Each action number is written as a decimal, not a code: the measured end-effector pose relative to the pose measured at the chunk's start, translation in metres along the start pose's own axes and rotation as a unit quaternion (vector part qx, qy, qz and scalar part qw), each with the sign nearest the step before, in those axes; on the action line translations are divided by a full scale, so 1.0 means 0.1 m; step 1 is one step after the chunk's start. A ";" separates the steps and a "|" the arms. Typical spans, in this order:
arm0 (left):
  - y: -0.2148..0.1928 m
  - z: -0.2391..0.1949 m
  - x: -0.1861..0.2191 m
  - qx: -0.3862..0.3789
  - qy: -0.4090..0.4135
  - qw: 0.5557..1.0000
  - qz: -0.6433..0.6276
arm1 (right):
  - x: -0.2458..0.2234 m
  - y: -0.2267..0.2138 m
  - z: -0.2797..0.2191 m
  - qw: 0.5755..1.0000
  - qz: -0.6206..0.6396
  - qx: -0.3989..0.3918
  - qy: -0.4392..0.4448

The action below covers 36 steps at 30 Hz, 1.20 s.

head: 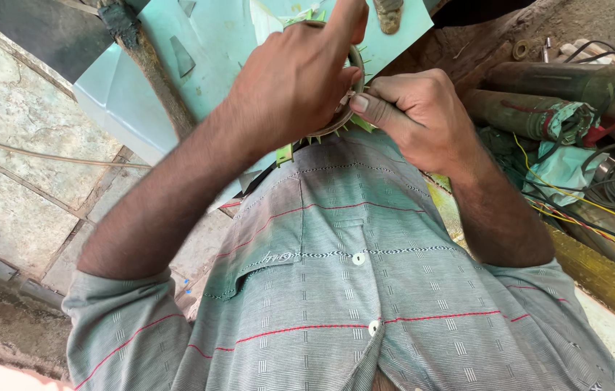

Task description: The person wraps white insulating tape around the copper windings of a green motor stator. They repeatedly pull tape, fold it, and press it into the slots between windings, occasionally using a screwdriver to tuck the tape.

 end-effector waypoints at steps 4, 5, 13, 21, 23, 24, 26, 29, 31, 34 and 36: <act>0.02 -0.05 -0.15 -0.037 -0.098 0.985 0.137 | 0.18 0.05 -0.05 0.999 -0.001 0.006 0.036; -0.04 -0.09 -0.05 -0.005 -0.063 0.986 0.151 | 0.19 0.04 -0.07 0.999 -0.004 0.010 0.040; -0.19 -0.14 0.20 0.079 -0.034 0.966 0.245 | -0.21 -0.09 -0.08 0.990 -0.088 0.062 -0.091; -0.11 -0.17 0.06 0.141 -0.090 0.949 0.268 | -0.29 0.01 -0.07 0.965 0.005 0.061 -0.256; -0.11 -0.17 0.05 0.150 -0.087 0.946 0.275 | -0.14 0.07 -0.01 0.974 0.077 0.016 -0.215; -0.10 -0.18 0.05 0.155 -0.092 0.944 0.277 | -0.11 0.07 -0.01 0.973 0.082 0.013 -0.215; -0.10 -0.21 0.03 0.166 -0.112 0.936 0.291 | -0.07 0.08 -0.01 0.971 0.095 0.004 -0.219; -0.12 -0.24 0.05 0.186 -0.135 0.920 0.318 | -0.08 0.09 0.03 0.966 0.109 -0.029 -0.233; -0.10 -0.25 0.04 0.201 -0.161 0.909 0.327 | -0.10 0.09 0.06 0.958 0.136 -0.067 -0.243; -0.13 -0.26 0.06 0.226 -0.216 0.889 0.336 | -0.13 0.02 0.11 0.952 0.118 -0.117 -0.257; -0.20 -0.23 0.08 0.241 -0.255 0.864 0.361 | -0.19 -0.01 0.14 0.944 0.112 -0.141 -0.277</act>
Point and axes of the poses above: each hand's wrist, its own z-axis towards the middle knuckle, its own y-axis out of the palm, x = y × z, the point moved 10 cm from there along z, towards the middle knuckle, and after that the axes turned 1 degree about x, right-handed, at the moved point
